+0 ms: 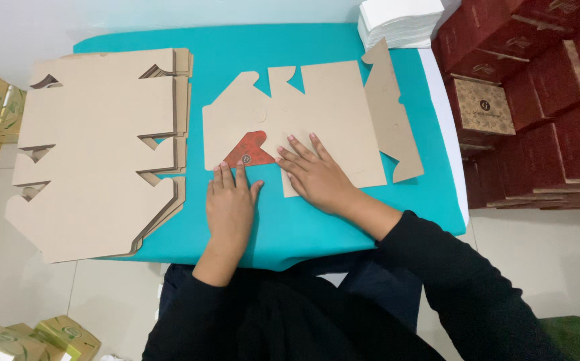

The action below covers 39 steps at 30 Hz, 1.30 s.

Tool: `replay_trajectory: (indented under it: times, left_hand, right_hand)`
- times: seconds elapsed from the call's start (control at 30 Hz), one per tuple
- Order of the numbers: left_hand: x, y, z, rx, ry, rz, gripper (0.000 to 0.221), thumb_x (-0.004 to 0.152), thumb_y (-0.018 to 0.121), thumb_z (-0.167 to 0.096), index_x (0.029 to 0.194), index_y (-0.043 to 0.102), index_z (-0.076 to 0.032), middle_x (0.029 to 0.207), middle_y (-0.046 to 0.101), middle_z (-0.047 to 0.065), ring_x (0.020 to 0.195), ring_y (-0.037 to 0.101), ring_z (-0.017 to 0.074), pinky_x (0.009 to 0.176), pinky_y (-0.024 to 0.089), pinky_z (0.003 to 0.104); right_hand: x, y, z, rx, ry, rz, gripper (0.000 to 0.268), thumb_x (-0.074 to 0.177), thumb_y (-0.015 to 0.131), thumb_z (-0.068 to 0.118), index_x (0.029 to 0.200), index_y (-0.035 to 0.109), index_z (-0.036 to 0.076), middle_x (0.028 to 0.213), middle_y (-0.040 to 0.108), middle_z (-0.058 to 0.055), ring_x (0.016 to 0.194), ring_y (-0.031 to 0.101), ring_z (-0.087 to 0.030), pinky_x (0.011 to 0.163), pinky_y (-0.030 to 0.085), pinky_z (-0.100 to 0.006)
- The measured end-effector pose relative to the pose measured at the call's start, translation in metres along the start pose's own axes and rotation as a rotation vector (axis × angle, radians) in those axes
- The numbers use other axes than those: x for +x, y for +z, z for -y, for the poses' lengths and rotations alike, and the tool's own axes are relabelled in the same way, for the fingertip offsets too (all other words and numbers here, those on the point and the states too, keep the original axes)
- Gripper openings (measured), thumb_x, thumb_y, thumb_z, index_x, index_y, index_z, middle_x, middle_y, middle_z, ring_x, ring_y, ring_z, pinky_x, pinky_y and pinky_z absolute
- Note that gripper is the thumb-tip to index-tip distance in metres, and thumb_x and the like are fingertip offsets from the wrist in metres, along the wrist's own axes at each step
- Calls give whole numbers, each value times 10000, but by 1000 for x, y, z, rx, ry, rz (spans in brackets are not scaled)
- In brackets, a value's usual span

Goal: The person assembles a cardboard box by folding pre-cut cardboard templates along creases and tucking flaps into slots. They place a white paper liner inside the box and close the lid.

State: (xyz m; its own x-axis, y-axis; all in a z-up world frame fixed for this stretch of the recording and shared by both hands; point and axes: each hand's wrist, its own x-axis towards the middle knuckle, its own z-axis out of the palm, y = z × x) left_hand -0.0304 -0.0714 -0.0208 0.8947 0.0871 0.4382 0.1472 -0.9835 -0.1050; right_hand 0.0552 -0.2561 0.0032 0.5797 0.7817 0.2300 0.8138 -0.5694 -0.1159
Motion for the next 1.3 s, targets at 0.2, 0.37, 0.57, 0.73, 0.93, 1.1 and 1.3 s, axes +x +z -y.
replay_trajectory:
  times: [0.2,0.37,0.57,0.73,0.93,1.1,1.3]
  left_hand:
    - [9,-11,-2,-117,-10,80,743,822,509,-695,1149,645,-42,1117,605,200,1123,567,372,973,441,465]
    - [19,-47,-16,-200,-4,335,1111,689,497,-842,1316,475,75,1309,461,248,1313,380,406,1069,335,461]
    - [23,-33,-16,-160,75,249,992,707,500,-812,1282,531,-4,1246,505,190,1233,465,429,891,515,483]
    - [24,-27,-13,-108,132,238,979,711,459,-836,1268,545,-35,1235,525,163,1206,494,423,841,551,465]
    - [23,-27,-10,-40,160,219,1054,609,470,-890,1261,554,-67,1234,546,124,1176,531,384,754,593,405]
    - [19,-27,-10,-30,182,188,993,645,466,-868,1310,515,-132,1248,526,101,1161,535,390,768,585,430]
    - [19,-41,-15,-50,217,192,896,708,459,-792,1460,335,-320,1240,524,145,1177,503,471,855,533,541]
  right_hand:
    - [-22,-9,-53,317,168,-22,489,942,514,300,1402,436,153,1431,458,-85,1348,388,-288,1145,223,-498]
    - [-32,-19,-56,426,159,34,524,893,594,377,1351,500,140,1406,491,-78,1365,360,-295,1158,197,-474]
    - [-30,-36,-43,371,104,118,848,696,710,637,1351,491,144,1437,452,-99,1394,297,-322,1169,143,-501]
    - [-32,-36,-36,265,53,103,923,631,713,706,1342,486,162,1422,449,-139,1372,321,-363,1148,178,-545]
    - [-34,-23,-29,50,-125,-182,550,809,670,515,1164,616,98,1124,661,-116,1137,595,-298,960,482,-402]
    - [-23,-16,-36,-10,-47,-291,168,952,503,321,961,612,193,813,664,3,796,676,-178,630,547,-311]
    - [18,-22,-56,420,329,-81,149,926,571,316,1015,618,206,858,690,7,807,686,-193,670,545,-335]
